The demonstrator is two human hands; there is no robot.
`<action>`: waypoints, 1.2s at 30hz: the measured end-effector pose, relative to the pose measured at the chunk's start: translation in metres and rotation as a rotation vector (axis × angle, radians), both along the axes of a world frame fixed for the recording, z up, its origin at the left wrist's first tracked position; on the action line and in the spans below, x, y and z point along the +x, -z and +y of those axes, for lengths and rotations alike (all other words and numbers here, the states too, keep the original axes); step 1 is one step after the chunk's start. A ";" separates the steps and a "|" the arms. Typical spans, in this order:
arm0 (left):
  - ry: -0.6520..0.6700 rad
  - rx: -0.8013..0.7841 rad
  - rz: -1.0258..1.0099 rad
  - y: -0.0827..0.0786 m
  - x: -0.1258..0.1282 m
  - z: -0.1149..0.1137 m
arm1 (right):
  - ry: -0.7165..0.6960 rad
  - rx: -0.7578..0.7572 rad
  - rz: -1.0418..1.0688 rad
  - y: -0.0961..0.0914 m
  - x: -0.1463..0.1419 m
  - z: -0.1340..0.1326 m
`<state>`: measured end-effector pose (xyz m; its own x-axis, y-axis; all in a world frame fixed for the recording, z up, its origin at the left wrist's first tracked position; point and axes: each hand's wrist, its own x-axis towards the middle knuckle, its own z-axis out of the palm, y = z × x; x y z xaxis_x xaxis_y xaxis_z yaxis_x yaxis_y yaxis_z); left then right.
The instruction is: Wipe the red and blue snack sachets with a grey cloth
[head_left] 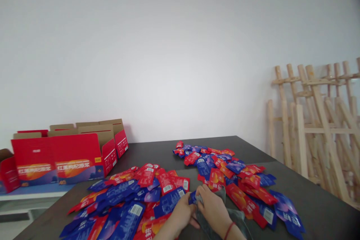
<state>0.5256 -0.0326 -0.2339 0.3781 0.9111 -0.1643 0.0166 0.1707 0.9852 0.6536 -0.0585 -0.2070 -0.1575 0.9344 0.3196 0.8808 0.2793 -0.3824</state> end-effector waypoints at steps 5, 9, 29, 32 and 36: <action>0.026 -0.030 -0.022 -0.003 0.000 -0.003 | 0.139 0.000 -0.087 0.004 0.010 0.008; 0.045 -0.022 -0.023 -0.008 -0.005 -0.002 | 0.272 -0.022 -0.107 0.009 0.029 0.014; 0.126 -0.023 0.041 -0.006 0.004 -0.001 | 0.091 0.020 0.037 0.007 0.020 0.016; 0.138 -0.039 0.043 -0.010 0.000 -0.001 | 0.187 -0.017 0.006 0.011 0.036 0.022; 0.076 0.022 0.073 -0.018 -0.013 0.006 | 0.264 -0.056 -0.011 0.016 0.044 0.026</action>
<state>0.5127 -0.0268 -0.2161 0.4338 0.8841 -0.1737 0.1003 0.1442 0.9845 0.6976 -0.0325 -0.2230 0.0905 0.9598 0.2655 0.9246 0.0181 -0.3805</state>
